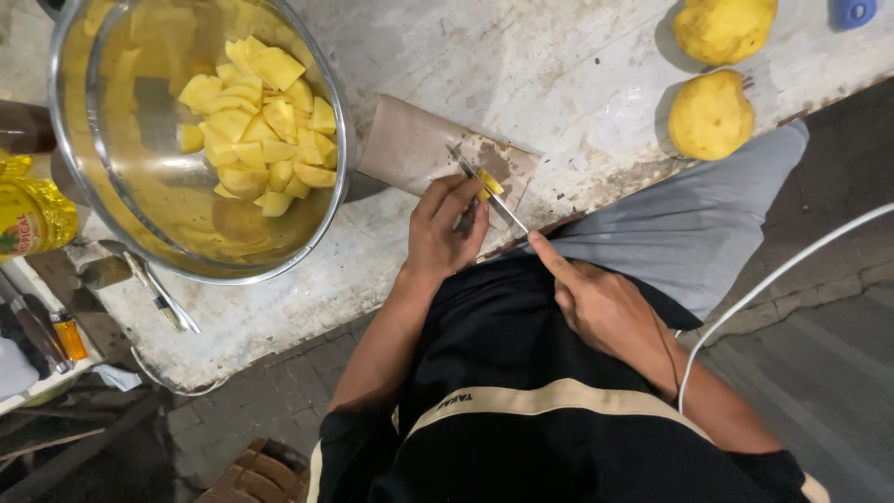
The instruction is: The person cuts peeled potatoes into small cubes on a wooden cutting board using a knife. The cut pieces are placed into a metal bowl. Two whole peeled potatoes remain on the counter.
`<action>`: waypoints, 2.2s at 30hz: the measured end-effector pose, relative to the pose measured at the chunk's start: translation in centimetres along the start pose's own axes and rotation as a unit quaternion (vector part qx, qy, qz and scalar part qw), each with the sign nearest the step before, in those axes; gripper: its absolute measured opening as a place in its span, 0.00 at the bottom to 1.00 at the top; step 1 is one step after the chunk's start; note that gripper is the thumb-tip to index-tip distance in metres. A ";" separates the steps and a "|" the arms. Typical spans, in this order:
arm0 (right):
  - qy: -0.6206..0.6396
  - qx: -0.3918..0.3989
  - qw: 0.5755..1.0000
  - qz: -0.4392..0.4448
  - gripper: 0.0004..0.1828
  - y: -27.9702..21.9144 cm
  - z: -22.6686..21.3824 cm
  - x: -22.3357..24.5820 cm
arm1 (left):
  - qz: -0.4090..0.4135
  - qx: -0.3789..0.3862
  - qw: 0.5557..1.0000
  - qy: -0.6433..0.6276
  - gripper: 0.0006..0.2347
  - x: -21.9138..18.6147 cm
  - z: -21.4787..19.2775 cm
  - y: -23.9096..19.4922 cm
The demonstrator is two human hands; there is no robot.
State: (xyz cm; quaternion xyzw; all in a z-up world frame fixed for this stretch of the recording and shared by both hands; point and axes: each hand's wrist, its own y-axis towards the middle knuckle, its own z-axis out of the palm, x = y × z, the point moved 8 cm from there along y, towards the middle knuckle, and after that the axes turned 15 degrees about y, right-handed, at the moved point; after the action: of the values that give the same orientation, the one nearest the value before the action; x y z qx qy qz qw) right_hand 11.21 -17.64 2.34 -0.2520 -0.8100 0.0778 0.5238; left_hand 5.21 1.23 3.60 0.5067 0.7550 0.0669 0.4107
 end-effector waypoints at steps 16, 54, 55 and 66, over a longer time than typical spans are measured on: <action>-0.100 -0.032 0.994 0.002 0.37 -0.6 -2.2 1.0 | 0.054 0.041 0.997 -0.048 0.06 -2.2 -6.0 5.4; -0.016 -0.023 0.998 -0.055 0.37 -0.5 0.1 2.3 | -0.009 0.029 0.998 -0.046 0.06 0.3 -1.1 -1.1; -0.017 -0.023 0.998 -0.055 0.37 -0.3 0.0 2.3 | -0.009 0.028 0.998 -0.047 0.06 0.3 -1.0 -0.8; 0.002 0.018 1.000 0.012 0.39 0.2 0.2 1.1 | -0.012 0.081 0.996 0.028 0.18 0.0 -0.9 0.0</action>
State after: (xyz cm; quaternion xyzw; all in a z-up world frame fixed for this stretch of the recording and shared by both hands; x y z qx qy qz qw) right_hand 10.75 -16.92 3.08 -0.2521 -0.8043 0.0984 0.5290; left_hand 4.57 1.51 4.14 0.5274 0.7751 0.0146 0.3477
